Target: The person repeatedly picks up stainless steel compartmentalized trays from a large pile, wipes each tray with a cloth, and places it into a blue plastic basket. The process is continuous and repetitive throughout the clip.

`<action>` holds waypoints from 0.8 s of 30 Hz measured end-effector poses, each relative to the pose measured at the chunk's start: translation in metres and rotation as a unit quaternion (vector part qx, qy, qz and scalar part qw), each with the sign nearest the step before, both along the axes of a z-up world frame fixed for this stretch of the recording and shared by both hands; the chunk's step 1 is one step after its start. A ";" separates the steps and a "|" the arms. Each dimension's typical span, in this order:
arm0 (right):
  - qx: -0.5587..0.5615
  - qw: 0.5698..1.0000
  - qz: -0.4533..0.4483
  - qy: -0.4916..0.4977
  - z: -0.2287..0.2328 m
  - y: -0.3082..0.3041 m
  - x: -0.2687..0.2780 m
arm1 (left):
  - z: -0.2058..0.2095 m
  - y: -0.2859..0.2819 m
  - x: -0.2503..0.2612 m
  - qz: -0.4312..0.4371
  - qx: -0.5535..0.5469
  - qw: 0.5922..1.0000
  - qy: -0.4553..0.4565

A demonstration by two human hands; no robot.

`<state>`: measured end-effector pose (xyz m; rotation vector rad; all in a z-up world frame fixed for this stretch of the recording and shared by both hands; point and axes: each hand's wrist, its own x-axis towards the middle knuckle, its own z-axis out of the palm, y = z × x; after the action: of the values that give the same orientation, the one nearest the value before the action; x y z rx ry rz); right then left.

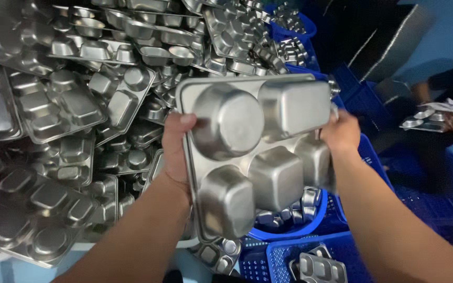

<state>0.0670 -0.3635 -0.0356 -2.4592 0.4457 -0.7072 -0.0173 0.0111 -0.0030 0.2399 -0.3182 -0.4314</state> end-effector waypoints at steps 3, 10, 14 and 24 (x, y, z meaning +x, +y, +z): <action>0.357 0.923 0.133 0.046 -0.032 -0.010 -0.054 | 0.009 0.006 0.012 -0.003 0.008 1.000 -0.009; 0.659 0.739 0.124 -0.062 0.017 -0.002 -0.127 | -0.012 0.003 0.028 -0.054 -0.036 0.997 -0.032; 0.637 0.736 0.222 -0.059 0.082 0.026 -0.145 | -0.019 -0.033 0.010 -0.225 -0.038 0.974 0.003; 0.412 0.897 -0.057 0.152 -0.003 0.002 -0.212 | 0.000 -0.103 -0.004 -0.120 0.053 0.990 0.044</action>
<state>-0.1447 -0.3613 -0.0388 -1.7263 0.8168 -0.1017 -0.0215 -0.0920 -0.0025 0.2857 -0.2385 -0.6957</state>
